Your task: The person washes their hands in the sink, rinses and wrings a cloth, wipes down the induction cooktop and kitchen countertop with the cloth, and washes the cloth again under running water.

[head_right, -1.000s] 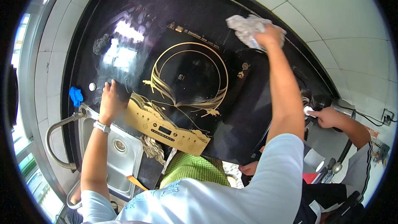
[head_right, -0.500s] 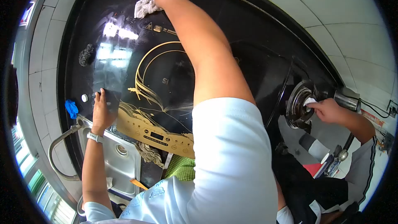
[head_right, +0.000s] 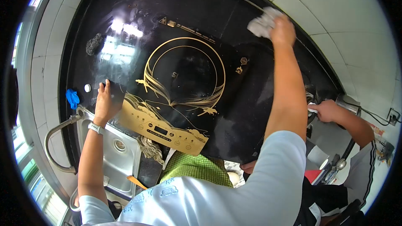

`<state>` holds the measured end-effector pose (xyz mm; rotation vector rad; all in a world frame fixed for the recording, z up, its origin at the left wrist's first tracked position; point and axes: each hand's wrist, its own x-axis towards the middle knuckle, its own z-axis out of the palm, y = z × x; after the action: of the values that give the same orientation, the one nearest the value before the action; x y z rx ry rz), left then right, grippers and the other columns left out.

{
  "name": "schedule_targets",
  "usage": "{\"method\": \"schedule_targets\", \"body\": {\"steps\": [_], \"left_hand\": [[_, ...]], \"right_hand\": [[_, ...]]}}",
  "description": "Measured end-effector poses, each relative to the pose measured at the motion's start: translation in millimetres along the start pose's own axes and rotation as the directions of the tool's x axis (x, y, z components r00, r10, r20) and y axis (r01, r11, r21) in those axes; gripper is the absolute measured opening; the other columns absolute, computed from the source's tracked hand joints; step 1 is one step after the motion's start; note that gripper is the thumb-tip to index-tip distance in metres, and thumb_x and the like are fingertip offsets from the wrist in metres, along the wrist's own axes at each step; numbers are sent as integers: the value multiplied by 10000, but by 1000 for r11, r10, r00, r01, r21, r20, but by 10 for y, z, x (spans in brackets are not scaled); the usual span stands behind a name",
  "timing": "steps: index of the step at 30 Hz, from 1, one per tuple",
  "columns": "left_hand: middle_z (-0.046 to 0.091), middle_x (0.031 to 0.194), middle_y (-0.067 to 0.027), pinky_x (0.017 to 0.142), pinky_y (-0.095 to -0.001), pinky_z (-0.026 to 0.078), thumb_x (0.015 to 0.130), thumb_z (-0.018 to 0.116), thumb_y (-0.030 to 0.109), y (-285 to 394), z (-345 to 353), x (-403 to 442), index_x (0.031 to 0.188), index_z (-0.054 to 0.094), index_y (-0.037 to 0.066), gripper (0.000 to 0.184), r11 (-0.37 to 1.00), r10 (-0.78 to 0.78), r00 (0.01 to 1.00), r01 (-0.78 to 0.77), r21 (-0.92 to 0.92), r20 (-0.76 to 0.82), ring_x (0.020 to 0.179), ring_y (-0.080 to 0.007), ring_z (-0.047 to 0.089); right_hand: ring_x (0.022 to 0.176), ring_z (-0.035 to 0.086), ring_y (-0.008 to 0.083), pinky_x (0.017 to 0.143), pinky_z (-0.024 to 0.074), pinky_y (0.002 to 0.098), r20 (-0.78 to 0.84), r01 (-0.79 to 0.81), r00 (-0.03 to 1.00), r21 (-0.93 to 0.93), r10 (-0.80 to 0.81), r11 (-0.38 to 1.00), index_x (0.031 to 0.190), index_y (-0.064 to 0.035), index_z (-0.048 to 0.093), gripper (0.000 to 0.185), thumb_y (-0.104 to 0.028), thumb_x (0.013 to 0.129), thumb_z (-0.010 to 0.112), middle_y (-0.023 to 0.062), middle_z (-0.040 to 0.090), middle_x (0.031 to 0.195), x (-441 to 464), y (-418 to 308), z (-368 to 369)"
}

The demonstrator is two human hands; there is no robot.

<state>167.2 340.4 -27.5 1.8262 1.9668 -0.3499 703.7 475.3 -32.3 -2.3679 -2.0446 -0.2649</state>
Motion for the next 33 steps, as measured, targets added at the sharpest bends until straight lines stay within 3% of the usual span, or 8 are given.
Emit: {"method": "schedule_targets", "body": {"steps": [4, 10, 19, 21, 22, 26, 32, 33], "left_hand": [[249, 1335, -336, 1037, -402, 292, 551, 805, 155, 46, -31, 7, 1346, 191, -52, 1026, 1000, -25, 1000, 25, 15, 12, 1226, -467, 303], [247, 1334, -335, 1030, -409, 299, 551, 797, 134, 39, -37, -21, 1342, 194, -55, 1013, 1000, -3, 1000, 3, 11, -3, 1219, -475, 307], [291, 1295, -346, 1012, -414, 311, 589, 755, 133, -216, 148, 82, 1334, 194, -73, 955, 988, 153, 986, -153, 14, -70, 1207, -469, 315], [296, 1293, -346, 1017, -395, 307, 593, 742, 129, -81, 55, 64, 1330, 185, -88, 949, 995, 91, 996, -90, 46, -18, 1218, -454, 306], [296, 1293, -346, 1017, -395, 307, 593, 742, 129, -78, 72, 73, 1330, 185, -88, 949, 994, 97, 995, -97, 56, -9, 1218, -454, 306], [306, 1296, -337, 1011, -398, 315, 613, 728, 147, -183, 89, 87, 1333, 183, -85, 932, 981, 173, 985, -170, 98, -19, 1233, -449, 291], [297, 1305, -336, 1006, -389, 321, 604, 739, 135, -174, 89, 82, 1342, 182, -66, 947, 990, 137, 990, -136, 43, -23, 1240, -435, 293], [305, 1299, -337, 1009, -382, 320, 583, 748, 119, -267, 157, 101, 1340, 189, -66, 960, 986, 164, 985, -162, 38, -52, 1240, -431, 297]], "right_hand": [[970, 566, 334, 832, 458, 381, 67, -476, 880, 87, 471, 875, 991, -100, 647, 307, -60, 687, 616, 153, 572, 1068, -282, 598, -15], [872, 586, 366, 785, 468, 422, -212, -176, 952, 212, 221, 961, 924, -96, 669, 300, -56, 644, 569, 190, 619, 897, 104, -55, 297], [905, 589, 329, 775, 470, 417, -165, 239, 965, 242, -203, 940, 1028, -133, 622, 346, -124, 682, 605, 145, 614, 961, 666, -1122, 85], [862, 618, 308, 750, 498, 392, -39, 129, 991, 524, -127, 842, 856, -51, 643, 168, -124, 713, 593, 137, 640, 896, 658, -1371, -292], [874, 616, 307, 755, 498, 386, 58, 156, 981, 351, -187, 923, 838, -37, 635, 171, -131, 695, 616, 152, 637, 902, 673, -1365, -463], [886, 608, 282, 752, 504, 367, -203, 174, 973, 322, -112, 931, 895, -64, 621, 269, -166, 653, 675, 133, 612, 956, 422, -652, -65], [936, 585, 334, 807, 462, 410, -149, -216, 957, 213, 250, 953, 1060, -104, 592, 436, -220, 640, 618, 149, 620, 1001, -192, 570, 63], [934, 580, 356, 807, 463, 417, -70, -459, 866, 279, 494, 844, 1040, -119, 600, 413, -234, 644, 606, 164, 619, 998, -409, 765, -92]]}}
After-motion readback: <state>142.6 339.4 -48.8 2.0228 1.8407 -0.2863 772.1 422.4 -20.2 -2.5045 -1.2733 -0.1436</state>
